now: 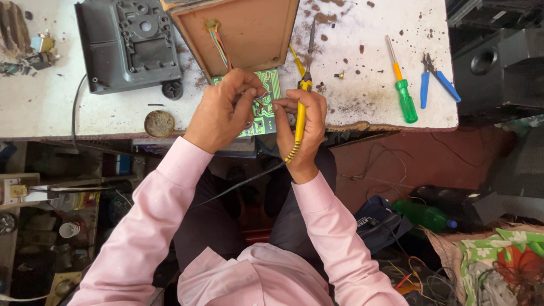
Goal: The person holds a green circuit board with attached wires and uses a soldering iron to apply heat to multiple points on the board. The person repositions the board and continues soldering different areas while seated at a cluttered workbench.
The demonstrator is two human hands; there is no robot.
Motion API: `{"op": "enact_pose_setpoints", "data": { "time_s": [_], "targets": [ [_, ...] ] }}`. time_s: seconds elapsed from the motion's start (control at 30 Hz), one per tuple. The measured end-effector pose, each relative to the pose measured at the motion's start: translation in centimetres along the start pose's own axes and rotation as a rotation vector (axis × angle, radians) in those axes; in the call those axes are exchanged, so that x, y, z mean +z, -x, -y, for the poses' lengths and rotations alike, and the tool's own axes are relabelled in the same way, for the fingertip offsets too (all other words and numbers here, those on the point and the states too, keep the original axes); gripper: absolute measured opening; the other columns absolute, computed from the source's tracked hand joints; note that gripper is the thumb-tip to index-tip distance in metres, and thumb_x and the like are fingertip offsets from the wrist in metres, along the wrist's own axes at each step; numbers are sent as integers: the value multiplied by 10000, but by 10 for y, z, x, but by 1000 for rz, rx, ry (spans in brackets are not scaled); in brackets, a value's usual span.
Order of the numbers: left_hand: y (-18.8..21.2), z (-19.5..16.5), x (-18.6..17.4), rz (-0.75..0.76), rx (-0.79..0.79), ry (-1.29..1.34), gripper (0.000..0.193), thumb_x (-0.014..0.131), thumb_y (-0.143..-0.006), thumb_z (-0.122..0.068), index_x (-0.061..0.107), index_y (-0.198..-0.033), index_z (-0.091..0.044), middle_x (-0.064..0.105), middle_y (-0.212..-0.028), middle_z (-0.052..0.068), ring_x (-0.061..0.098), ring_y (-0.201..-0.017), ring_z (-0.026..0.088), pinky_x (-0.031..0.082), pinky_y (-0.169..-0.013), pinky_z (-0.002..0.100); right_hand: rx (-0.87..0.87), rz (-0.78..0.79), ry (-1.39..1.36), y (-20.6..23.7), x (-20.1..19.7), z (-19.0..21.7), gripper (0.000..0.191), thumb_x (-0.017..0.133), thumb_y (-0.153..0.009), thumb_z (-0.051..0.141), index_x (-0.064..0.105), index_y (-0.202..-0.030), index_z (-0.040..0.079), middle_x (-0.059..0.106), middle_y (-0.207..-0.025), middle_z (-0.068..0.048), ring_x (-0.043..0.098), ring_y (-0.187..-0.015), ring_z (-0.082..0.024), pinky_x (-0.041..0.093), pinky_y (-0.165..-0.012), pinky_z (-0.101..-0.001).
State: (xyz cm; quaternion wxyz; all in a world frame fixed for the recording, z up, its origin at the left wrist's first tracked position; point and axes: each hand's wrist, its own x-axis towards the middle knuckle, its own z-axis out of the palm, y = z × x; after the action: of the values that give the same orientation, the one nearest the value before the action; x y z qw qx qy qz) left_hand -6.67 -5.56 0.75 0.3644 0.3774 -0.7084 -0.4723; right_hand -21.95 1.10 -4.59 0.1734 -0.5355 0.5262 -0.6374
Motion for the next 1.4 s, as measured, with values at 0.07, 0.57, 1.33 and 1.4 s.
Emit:
{"op": "enact_pose_setpoints", "data": {
  "time_s": [0.07, 0.57, 1.33, 1.4],
  "targets": [
    [1, 0, -1, 14, -16, -9, 137, 538, -1031, -35, 574, -1157, 7, 769, -990, 100, 670, -616, 111, 546, -570, 278, -4, -3, 3, 0, 0, 0, 380, 688, -953, -155, 559, -1260, 28, 498, -1234, -97, 759, -991, -194, 620, -875, -290],
    [1, -9, 3, 82, 244, -414, 366, 706, -863, -46, 591, -1209, -19, 710, -1125, 191, 688, -997, 398, 555, -827, 473, -53, -17, 10, -1, -1, 4, 412, 696, -946, -164, 548, -1276, 32, 503, -1234, -96, 757, -983, -189, 616, -883, -292],
    [0, 0, 20, 29, 253, -528, 61, 686, -887, -77, 708, -932, -42, 663, -983, 131, 673, -879, 366, 550, -758, 464, 33, -155, -161, 12, -71, 4, 376, 525, -1163, 353, 581, -1308, 11, 574, -1159, -96, 713, -886, -203, 579, -725, -273],
    [-1, 1, 23, 16, 260, -546, 47, 695, -870, -80, 715, -900, -50, 674, -999, 116, 679, -863, 351, 551, -734, 457, 53, -151, -302, 12, -81, 11, 453, 526, -1147, 394, 555, -1382, 7, 606, -1115, -100, 704, -901, -222, 560, -721, -275]
  ]
}}
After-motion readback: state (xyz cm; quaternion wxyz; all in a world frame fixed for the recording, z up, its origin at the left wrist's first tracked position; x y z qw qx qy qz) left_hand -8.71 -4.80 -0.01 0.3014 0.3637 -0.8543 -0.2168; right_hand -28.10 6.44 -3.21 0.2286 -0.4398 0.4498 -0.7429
